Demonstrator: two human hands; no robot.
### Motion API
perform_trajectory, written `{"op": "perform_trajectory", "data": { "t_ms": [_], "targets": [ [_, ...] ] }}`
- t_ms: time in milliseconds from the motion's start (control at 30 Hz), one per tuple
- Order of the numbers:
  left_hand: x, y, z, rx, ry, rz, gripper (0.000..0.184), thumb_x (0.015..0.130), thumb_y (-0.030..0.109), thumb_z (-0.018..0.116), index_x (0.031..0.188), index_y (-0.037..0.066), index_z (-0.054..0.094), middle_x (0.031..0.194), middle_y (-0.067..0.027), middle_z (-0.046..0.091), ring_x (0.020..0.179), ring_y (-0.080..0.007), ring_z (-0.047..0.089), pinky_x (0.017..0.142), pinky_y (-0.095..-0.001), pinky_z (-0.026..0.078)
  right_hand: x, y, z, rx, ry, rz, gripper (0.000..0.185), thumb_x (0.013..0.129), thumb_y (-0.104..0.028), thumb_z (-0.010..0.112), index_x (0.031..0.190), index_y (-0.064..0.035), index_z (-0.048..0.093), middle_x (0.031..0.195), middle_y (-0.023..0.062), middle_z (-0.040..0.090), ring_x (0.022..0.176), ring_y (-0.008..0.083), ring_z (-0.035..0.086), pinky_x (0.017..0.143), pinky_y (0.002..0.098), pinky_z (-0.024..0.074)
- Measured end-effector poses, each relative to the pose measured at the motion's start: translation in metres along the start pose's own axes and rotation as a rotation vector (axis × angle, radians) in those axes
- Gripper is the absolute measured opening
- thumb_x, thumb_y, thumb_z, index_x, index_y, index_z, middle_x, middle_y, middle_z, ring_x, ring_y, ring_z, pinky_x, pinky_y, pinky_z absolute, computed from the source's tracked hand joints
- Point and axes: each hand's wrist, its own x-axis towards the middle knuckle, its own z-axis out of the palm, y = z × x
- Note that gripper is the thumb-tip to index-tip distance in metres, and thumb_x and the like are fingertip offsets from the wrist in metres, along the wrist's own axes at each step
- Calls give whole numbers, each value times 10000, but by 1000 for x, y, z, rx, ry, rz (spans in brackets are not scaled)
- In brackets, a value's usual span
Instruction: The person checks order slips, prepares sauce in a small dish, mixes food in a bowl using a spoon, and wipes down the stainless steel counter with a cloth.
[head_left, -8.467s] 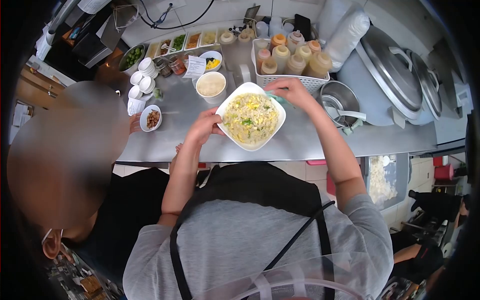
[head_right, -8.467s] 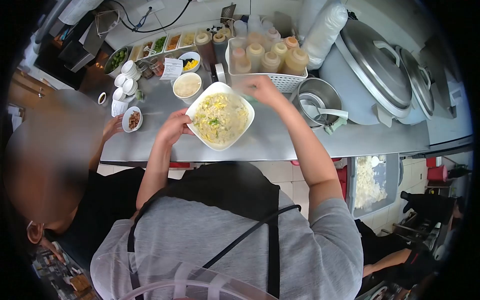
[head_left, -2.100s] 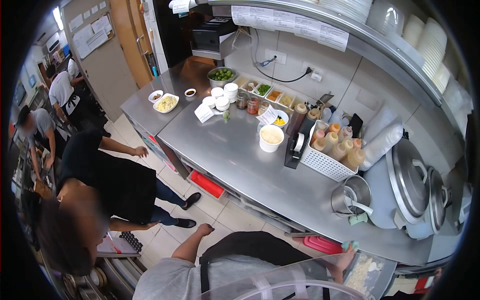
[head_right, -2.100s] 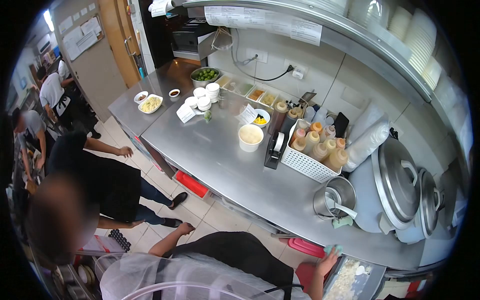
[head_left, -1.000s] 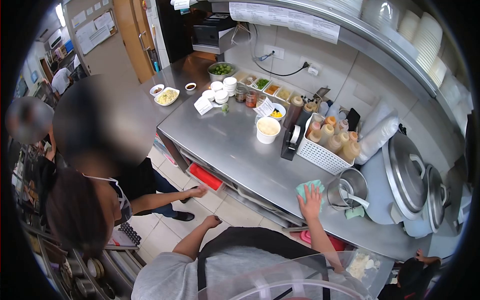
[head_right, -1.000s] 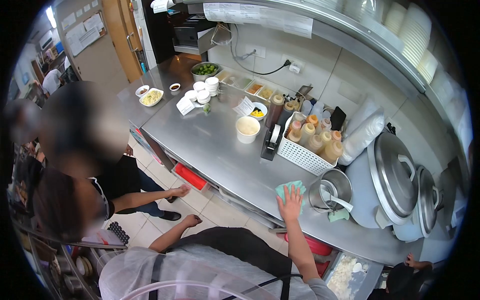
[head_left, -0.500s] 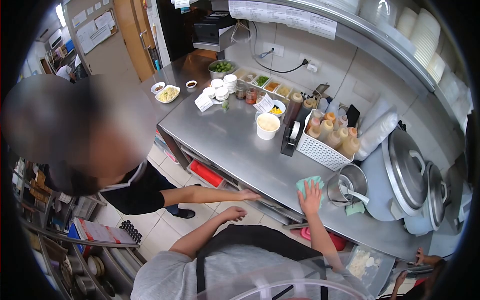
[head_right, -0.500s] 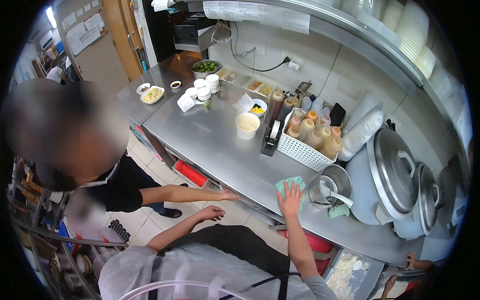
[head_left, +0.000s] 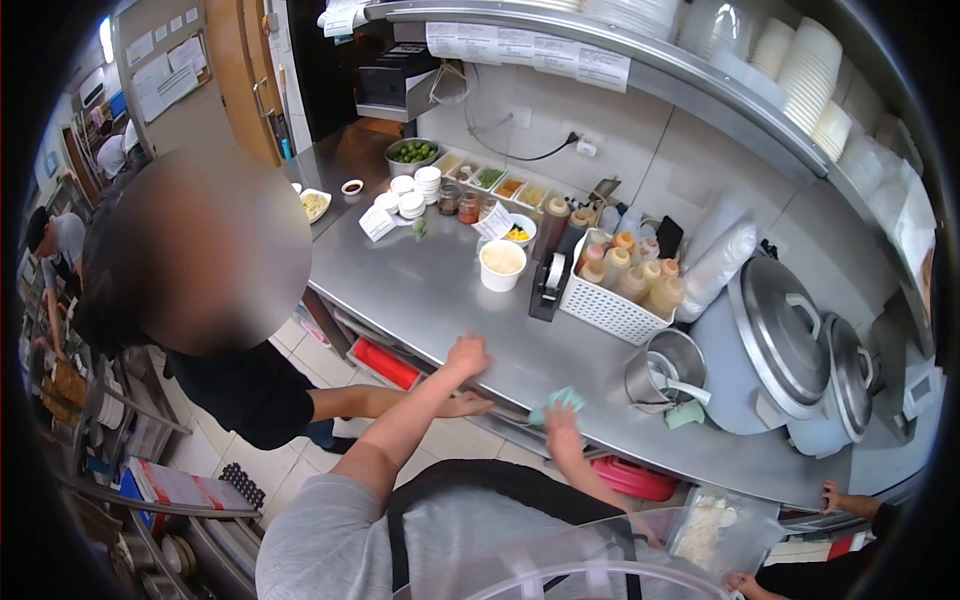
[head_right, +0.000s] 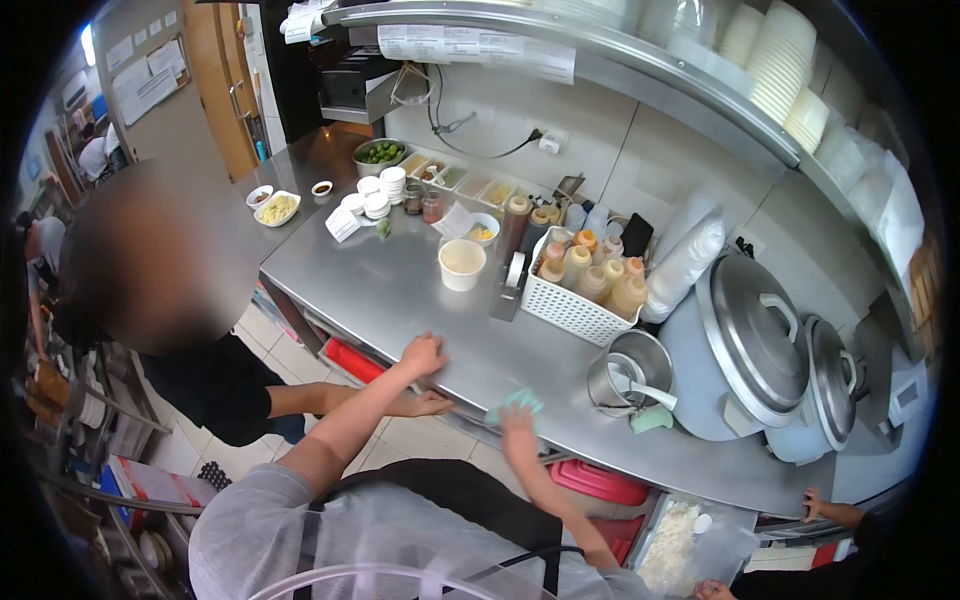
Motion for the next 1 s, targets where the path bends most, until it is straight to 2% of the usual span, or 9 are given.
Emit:
{"op": "perform_trajectory", "data": {
  "t_ms": [67,200,300,367,467,567,767,900,1000],
  "targets": [
    [1,8,-9,99,-21,-56,541,699,358,630,1149,96,481,1119,-213,505,1107,-366,423,916,-437,363,-9,-29,-28,527,-180,159,331,792,-77,508,1122,-81,522,1049,182,557,1018,352,505,893,383,383],
    [0,11,-9,303,-167,38,683,631,412,680,1180,80,444,1078,-210,528,1148,-389,366,940,-517,296,-6,-38,-63,782,-83,282,324,793,-120,528,1114,-77,531,965,192,581,938,304,565,821,336,429],
    [9,5,3,372,-164,81,723,608,438,688,1174,54,454,1051,-213,542,1136,-388,382,932,-525,299,19,-22,-96,834,-8,439,330,797,-171,553,1117,-95,541,1095,226,519,1042,352,497,885,361,383],
    [11,3,7,397,-167,78,738,603,439,692,1178,44,451,1052,-213,542,1130,-389,388,929,-530,298,27,-2,-89,353,184,251,391,797,-261,555,1140,-79,521,1222,266,399,1142,427,369,953,441,295],
    [12,2,9,425,-144,42,699,608,424,702,1157,56,472,1090,-202,531,1169,-363,354,957,-519,265,31,33,-52,112,-28,395,548,780,-399,539,1207,-66,452,1310,274,266,1200,473,228,986,519,183],
    [7,7,-1,404,-186,34,727,614,437,695,1181,50,454,1101,-215,522,1179,-369,344,963,-509,263,41,53,-19,-121,36,350,683,757,-494,508,1267,-62,366,1330,269,223,1223,452,190,987,544,144],
    [2,14,-9,392,-182,39,790,603,459,691,1228,62,418,1124,-306,461,1148,-414,369,952,-481,297,103,95,-4,-136,94,484,711,755,-525,488,1276,-63,344,1337,253,224,1230,438,189,990,541,140],
    [8,8,-7,383,-210,57,743,605,450,693,1200,81,446,1088,-246,506,1119,-373,402,944,-466,311,134,81,8,-146,45,623,711,755,-529,485,1281,-75,338,1335,248,234,1239,425,179,996,537,127],
    [11,5,-5,348,-239,63,747,609,454,690,1200,71,443,1093,-204,521,1144,-358,375,940,-478,300,143,52,23,-121,10,437,700,758,-533,477,1284,-93,338,1337,239,238,1237,422,186,1000,535,119]
  ]
}}
